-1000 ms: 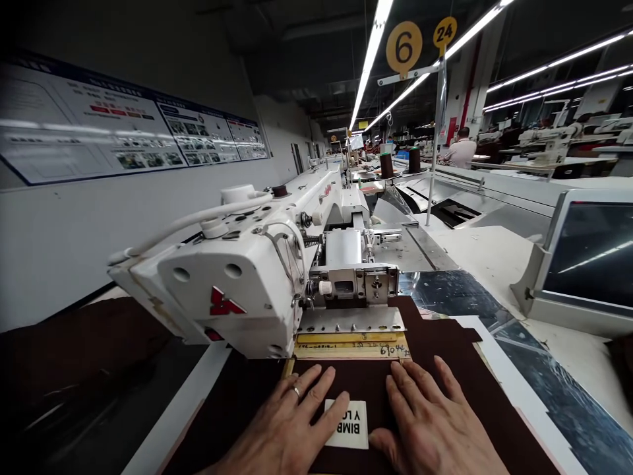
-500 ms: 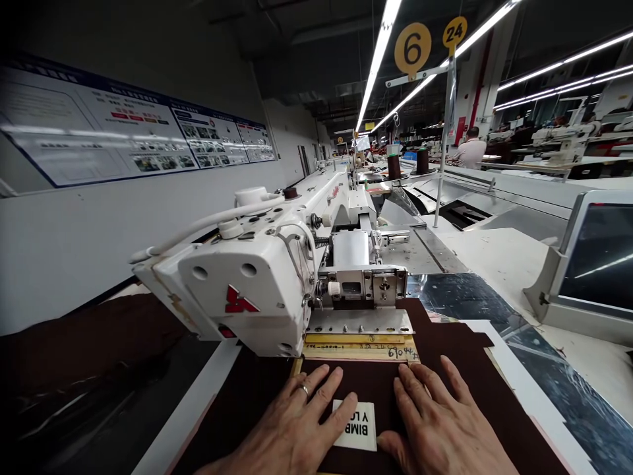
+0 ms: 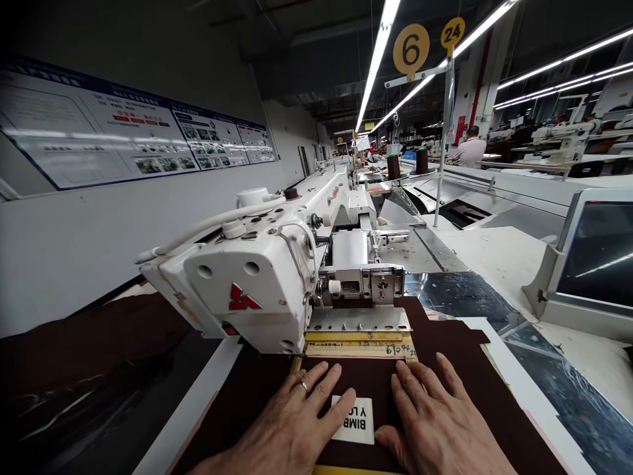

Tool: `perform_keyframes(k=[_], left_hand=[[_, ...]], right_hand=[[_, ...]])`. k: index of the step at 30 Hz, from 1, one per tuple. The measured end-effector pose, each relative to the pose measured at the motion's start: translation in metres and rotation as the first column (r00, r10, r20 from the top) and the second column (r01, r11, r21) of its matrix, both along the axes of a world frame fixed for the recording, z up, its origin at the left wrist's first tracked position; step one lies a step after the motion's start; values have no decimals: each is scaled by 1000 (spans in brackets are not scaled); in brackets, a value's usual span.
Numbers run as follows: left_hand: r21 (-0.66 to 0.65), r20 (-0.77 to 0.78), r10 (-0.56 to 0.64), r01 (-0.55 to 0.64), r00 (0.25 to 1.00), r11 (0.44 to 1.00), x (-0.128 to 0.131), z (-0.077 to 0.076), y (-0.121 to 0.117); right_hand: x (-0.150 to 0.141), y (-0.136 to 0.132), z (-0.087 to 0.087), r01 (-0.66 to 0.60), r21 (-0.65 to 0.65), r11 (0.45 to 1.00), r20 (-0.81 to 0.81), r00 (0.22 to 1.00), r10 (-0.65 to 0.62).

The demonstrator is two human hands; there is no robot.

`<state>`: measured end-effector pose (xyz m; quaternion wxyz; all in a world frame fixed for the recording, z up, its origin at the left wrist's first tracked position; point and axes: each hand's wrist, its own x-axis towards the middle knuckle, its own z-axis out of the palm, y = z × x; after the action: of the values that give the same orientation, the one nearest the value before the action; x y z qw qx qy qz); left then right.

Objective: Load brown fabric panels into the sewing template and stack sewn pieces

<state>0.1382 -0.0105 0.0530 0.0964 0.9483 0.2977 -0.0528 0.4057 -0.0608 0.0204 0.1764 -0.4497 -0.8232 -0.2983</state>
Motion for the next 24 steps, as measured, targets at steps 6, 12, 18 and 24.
perform_keyframes(k=[6, 12, 18, 24], left_hand=[[-63, -8, 32, -32, 999, 998, -2, 13, -1], [-67, -9, 43, -43, 999, 997, -7, 5, 2], [-110, -178, 39, -60, 983, 992, 0, 11, 5], [-150, -256, 48, -89, 965, 985, 6, 23, 9]], right_hand=[[-2, 0, -5, 14, -103, 995, -37, 999, -18], [-2, 1, -3, -2, -146, 989, -85, 996, -11], [-11, 5, -5, 8, -162, 987, -177, 983, -38], [-23, 9, -8, -1, -145, 990, -295, 955, -42]])
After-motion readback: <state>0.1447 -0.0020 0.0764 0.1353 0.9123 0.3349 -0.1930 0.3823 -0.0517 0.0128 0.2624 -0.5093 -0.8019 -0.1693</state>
